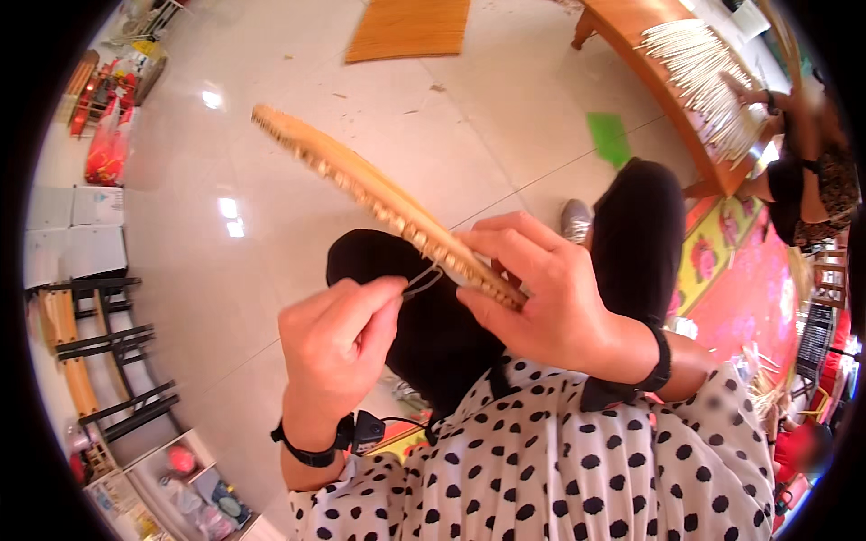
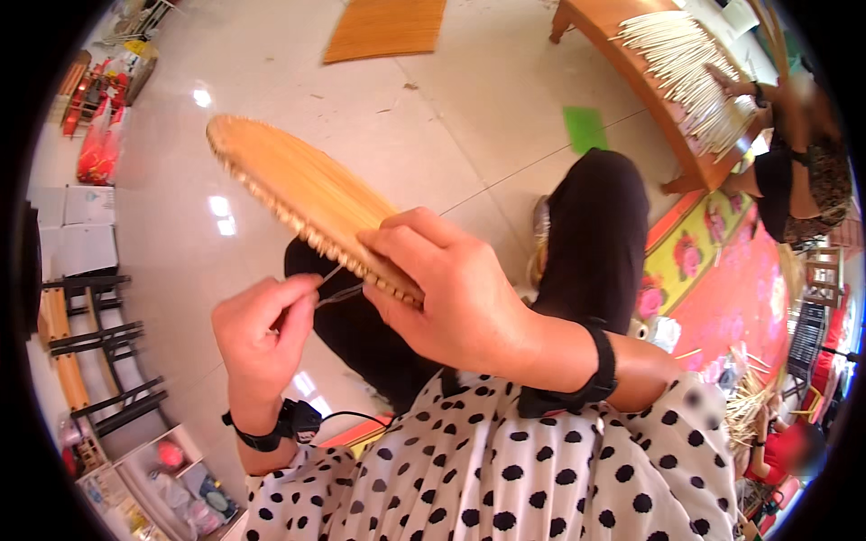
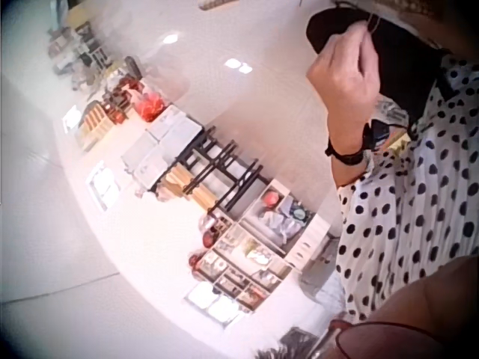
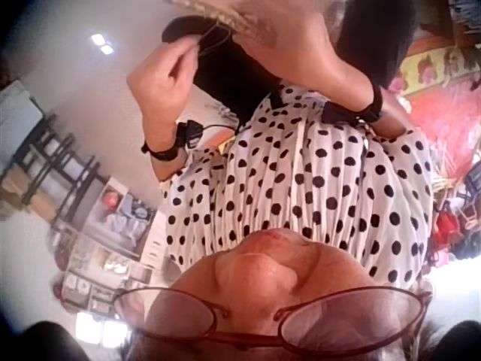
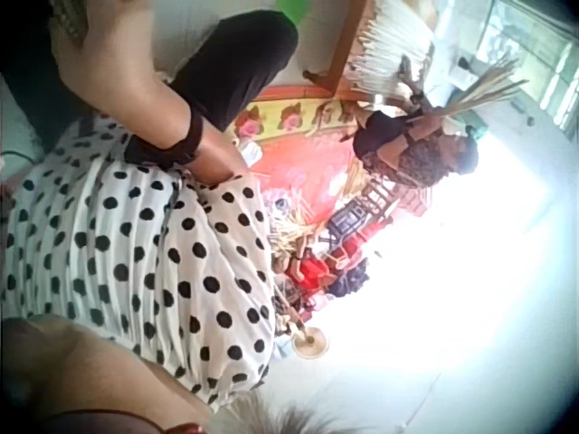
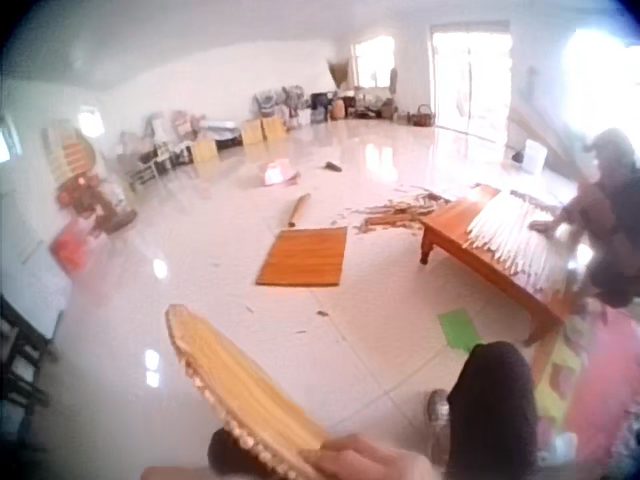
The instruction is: The person sews the edge of a circular bamboo fan using a needle and thread, and then uses scissors to cut the excess thread.
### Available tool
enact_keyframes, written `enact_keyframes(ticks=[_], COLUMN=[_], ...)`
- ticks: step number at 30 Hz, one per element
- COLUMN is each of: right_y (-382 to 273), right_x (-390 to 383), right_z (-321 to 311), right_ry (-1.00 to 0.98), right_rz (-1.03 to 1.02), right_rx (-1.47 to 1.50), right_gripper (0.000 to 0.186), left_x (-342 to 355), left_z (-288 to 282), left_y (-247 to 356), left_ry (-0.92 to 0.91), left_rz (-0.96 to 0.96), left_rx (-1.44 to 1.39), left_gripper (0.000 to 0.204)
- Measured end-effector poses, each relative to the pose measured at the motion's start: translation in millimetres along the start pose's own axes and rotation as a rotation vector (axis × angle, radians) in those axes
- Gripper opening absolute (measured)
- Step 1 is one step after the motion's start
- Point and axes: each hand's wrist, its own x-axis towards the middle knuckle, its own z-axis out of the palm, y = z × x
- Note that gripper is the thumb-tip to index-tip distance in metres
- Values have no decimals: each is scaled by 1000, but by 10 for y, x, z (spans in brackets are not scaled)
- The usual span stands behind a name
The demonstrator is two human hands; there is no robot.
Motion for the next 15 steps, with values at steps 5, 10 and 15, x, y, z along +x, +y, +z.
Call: enact_keyframes(ticks=[5,10,15], right_y=[90,326,430], right_x=[-73,-180,-266], right_z=[65,136,198], right_ry=[-290,-422,-411], right_rz=[-65,-149,-179], right_rx=[280,473,564], right_gripper=[58,63,64], left_x=[-428,-777,-1013], left_z=[-200,-201,-86], left_y=[6,51,187], left_ry=[-79,-60,4], left_rz=[-107,-168,-254], left_rx=[14,36,87], left_gripper=[20,17,14])
